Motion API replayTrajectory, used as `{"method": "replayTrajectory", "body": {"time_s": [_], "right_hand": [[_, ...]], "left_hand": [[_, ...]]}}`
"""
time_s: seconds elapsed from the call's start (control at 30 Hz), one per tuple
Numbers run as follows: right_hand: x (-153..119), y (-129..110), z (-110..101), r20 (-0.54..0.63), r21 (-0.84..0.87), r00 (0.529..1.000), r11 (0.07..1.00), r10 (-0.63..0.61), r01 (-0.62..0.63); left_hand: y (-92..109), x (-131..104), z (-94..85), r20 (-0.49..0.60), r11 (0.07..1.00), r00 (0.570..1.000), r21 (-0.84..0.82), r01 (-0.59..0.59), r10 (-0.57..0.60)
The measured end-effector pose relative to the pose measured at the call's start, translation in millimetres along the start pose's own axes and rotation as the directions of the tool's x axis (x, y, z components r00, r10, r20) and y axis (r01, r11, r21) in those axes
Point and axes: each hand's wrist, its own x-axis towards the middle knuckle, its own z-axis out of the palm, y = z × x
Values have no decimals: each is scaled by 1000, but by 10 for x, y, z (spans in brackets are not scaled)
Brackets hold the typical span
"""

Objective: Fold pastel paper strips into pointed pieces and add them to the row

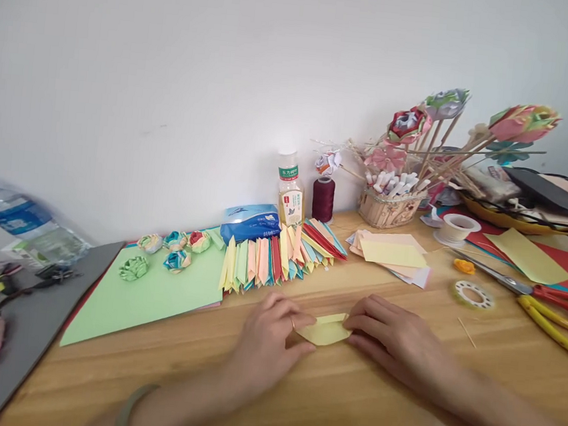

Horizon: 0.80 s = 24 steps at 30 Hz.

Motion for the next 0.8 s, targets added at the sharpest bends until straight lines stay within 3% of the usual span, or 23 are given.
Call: {"method": "replayTrajectory", "body": {"time_s": [0.13,0.37,0.47,0.63,0.8], "right_hand": [[-16,23,41,-50,-66,998,997,-47,43],[-72,73,100,30,-87,994,991,-104,106],[-88,78,116,-16,-67,995,993,-102,101],[-106,77,138,-75,19,997,1000,-18,20],[-48,63,119,-63,103,996,993,62,-55]], "left_hand": [[-6,-4,38,-29,985,989,103,-141,144],[-12,9,49,-84,936,953,231,-265,291],[-56,15,48,-104,966,965,120,-227,240],[-117,6,79,-136,992,990,-116,-55,39],[-88,-8,101,-127,982,989,-185,47,-71]]}}
